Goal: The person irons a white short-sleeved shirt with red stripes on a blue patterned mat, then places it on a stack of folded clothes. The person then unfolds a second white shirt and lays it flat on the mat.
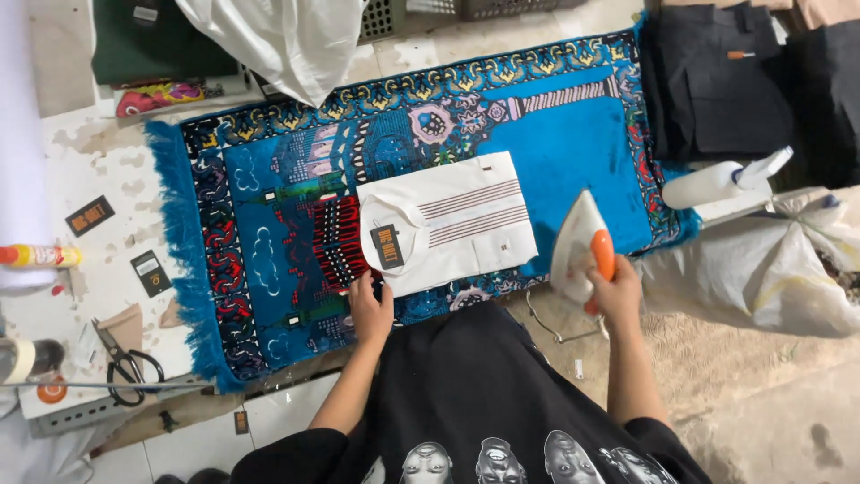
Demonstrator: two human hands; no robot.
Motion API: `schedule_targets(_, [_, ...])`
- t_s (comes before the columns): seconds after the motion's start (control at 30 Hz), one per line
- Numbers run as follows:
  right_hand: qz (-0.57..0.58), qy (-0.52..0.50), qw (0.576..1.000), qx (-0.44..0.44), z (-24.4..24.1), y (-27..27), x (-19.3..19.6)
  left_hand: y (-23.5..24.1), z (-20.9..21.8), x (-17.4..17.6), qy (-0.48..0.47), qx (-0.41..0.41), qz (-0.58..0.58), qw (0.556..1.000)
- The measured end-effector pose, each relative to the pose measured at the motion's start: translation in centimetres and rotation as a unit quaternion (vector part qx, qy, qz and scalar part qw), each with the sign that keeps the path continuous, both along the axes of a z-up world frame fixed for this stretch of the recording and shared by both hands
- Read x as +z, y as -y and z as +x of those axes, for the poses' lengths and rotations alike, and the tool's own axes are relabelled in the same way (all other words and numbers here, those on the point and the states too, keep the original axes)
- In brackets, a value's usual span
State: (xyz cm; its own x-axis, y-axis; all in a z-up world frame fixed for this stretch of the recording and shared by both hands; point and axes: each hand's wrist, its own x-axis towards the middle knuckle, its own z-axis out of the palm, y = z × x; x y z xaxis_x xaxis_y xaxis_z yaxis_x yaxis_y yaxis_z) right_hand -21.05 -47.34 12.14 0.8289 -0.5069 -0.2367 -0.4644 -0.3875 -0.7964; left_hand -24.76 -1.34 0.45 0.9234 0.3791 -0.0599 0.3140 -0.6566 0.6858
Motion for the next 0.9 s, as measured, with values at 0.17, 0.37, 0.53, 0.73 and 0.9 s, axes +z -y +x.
schedule_targets(0.17, [0.018, 0.120, 0.990, -0.073, 7.7, 4.0, -1.3, 0.8, 3.2, -1.2, -0.248, 0.115, -0.192, 0.943])
schedule_targets(0.37, [0.126, 0.294, 0.943, -0.088, 11.9, 3.6, -1.7, 1.5, 3.8, -3.1, -0.257, 0.155, -0.238, 0.924])
schedule_targets(0.53, [0.126, 0.312, 0.941, -0.020, 10.2, 0.3, 0.2, 3.2, 3.7, 4.1, -0.261, 0.167, -0.308, 0.899])
schedule_targets(0.73, [0.105, 0.315, 0.941, 0.059, 8.1, 1.7, -3.9, 5.0, 2.1, 5.7, -0.090, 0.276, -0.342, 0.894])
schedule_targets(0.9, [-0.117, 0.331, 0.932, 0.094, 6.8, 6.5, -8.0, 4.8, 1.6, 3.2, -0.150, 0.290, -0.290, 0.900])
